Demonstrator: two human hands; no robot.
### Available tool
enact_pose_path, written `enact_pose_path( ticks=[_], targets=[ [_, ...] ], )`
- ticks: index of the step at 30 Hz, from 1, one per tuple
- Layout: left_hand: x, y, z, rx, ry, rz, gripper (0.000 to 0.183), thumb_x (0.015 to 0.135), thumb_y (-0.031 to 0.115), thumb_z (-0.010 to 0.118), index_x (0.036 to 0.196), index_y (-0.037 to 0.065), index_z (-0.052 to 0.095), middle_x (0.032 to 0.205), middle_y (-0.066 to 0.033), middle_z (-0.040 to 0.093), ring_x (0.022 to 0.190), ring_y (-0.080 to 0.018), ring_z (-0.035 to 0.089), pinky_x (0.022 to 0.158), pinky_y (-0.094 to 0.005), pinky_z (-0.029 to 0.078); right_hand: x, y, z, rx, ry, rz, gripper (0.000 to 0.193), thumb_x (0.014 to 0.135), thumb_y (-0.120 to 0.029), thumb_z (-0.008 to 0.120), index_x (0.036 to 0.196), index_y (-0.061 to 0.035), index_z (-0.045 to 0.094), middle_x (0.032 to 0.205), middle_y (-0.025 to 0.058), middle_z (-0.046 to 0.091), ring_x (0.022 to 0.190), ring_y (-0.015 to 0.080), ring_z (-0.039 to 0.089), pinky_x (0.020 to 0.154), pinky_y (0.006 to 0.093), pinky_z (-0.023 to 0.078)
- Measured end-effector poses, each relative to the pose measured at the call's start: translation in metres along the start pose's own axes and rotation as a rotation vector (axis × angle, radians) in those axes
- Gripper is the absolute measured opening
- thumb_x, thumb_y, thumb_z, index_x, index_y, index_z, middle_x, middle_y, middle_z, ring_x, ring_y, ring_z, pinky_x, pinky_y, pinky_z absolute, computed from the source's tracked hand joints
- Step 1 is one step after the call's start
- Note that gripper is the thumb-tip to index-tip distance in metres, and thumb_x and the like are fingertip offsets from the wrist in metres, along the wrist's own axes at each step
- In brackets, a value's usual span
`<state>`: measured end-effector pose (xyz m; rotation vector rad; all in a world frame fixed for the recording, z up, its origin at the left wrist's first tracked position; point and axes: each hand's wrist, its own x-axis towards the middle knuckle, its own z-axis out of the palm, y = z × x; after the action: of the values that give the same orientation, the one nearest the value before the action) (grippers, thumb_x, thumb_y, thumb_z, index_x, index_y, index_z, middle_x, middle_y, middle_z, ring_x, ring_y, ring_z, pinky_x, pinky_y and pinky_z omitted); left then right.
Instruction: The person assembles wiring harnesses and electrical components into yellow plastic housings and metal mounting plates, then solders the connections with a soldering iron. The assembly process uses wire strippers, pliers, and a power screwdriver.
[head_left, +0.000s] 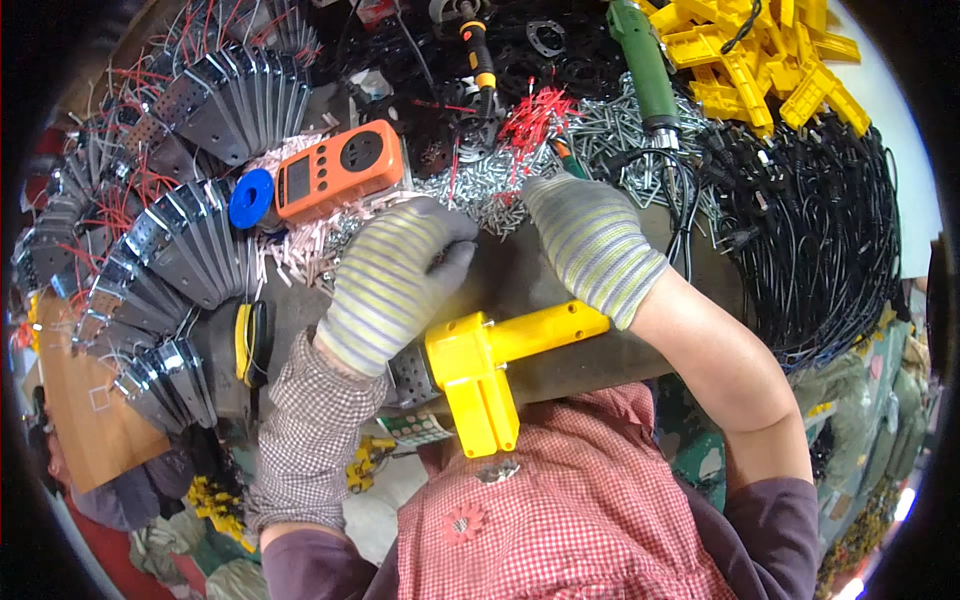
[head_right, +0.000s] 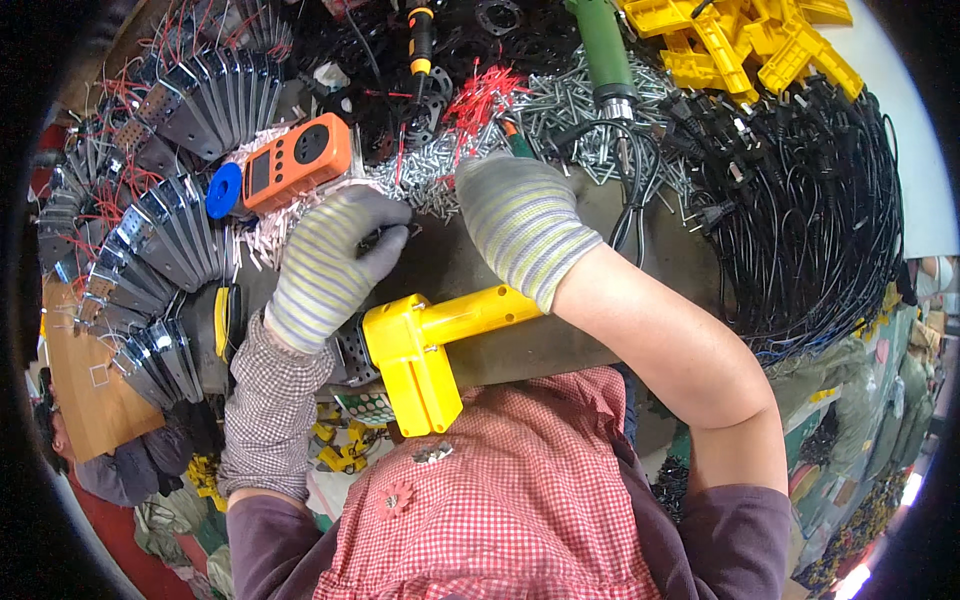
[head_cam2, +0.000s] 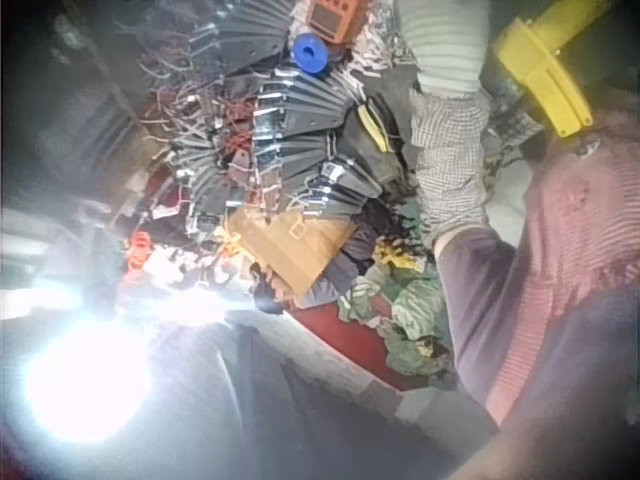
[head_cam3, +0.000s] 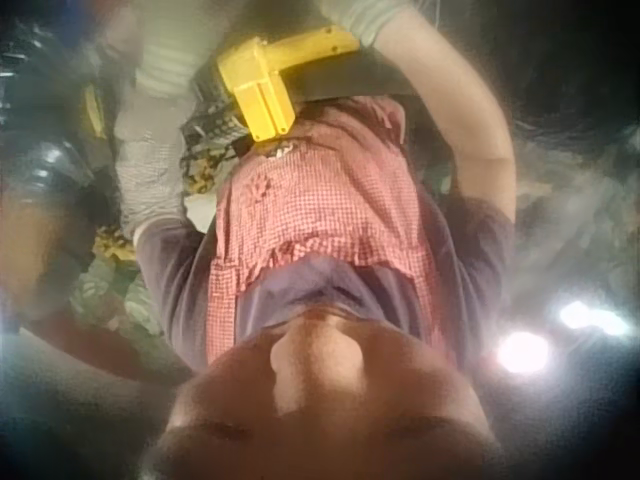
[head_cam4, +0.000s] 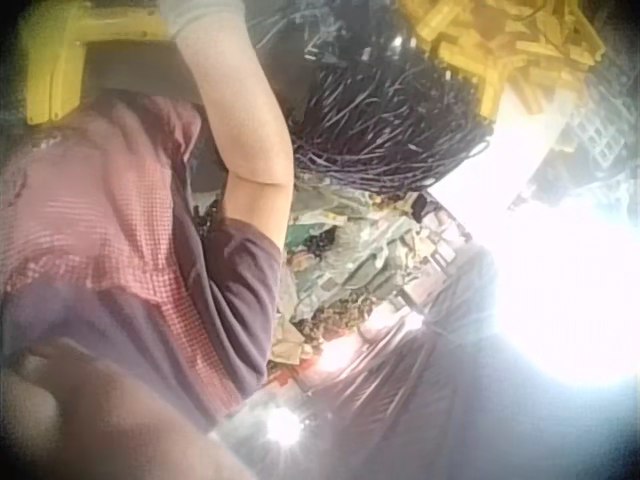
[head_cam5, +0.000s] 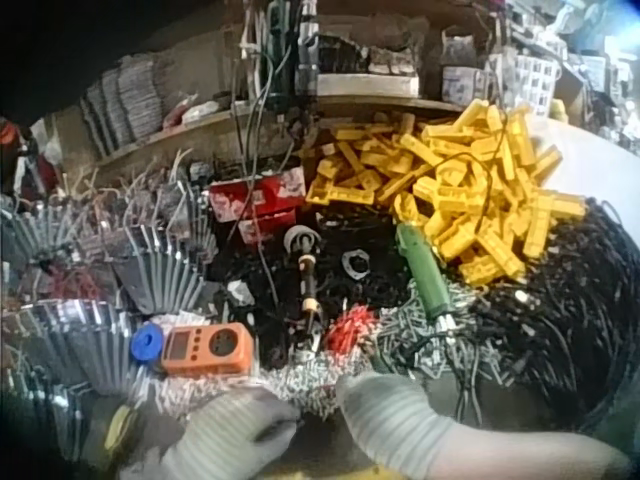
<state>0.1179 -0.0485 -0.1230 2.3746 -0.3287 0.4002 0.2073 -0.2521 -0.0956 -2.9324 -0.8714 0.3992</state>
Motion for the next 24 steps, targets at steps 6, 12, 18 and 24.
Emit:
enact_pose_path(
  ticks=[6,12,18,24],
  targets=[
    [0.015,0.004,0.01,0.65,-0.295,0.268,0.01,0.08,0.013,0.072,0.088,0.007,0.075,0.093,-0.0124,0.07,0.094,-0.0339,0.07,0.082,-0.0463,0.057,0.004,-0.001,0.01,-0.04,0.05,-0.053,0.019,0.093,-0.01,0.071,0.109,-0.0012,0.078,0.111,0.0221,0.079,0.105,0.0366,0.078,0.089,0.0462,0.063],
    [0.024,-0.002,0.018,0.558,-0.41,0.166,0.009,0.087,0.013,0.068,0.089,0.009,0.076,0.092,-0.0144,0.074,0.085,-0.0337,0.074,0.074,-0.0507,0.058,-0.07,0.033,-0.01,0.479,0.324,-0.418,0.013,0.085,-0.01,0.079,0.097,-0.0065,0.075,0.094,0.0147,0.072,0.089,0.0354,0.074,0.077,0.0448,0.06],
    [0.017,-0.011,0.004,0.284,-0.305,0.222,0.022,0.083,0.011,0.073,0.105,0.008,0.072,0.097,-0.0143,0.072,0.09,-0.0345,0.073,0.078,-0.0475,0.059,-0.096,0.047,0.016,0.412,0.413,-0.627,0.021,0.076,-0.008,0.085,0.094,-0.0115,0.075,0.092,0.0058,0.067,0.081,0.029,0.069,0.069,0.0411,0.056],
    [-0.024,-0.004,-0.036,-0.375,-0.389,-0.255,0.019,0.087,0.011,0.072,0.104,0.007,0.068,0.096,-0.0038,0.066,0.091,-0.0167,0.065,0.086,-0.0321,0.055,-0.096,0.055,0.015,0.134,0.388,-0.819,0.021,0.076,-0.015,0.086,0.095,-0.0133,0.076,0.091,0.0035,0.066,0.08,0.0255,0.068,0.067,0.0402,0.054]
  ],
)
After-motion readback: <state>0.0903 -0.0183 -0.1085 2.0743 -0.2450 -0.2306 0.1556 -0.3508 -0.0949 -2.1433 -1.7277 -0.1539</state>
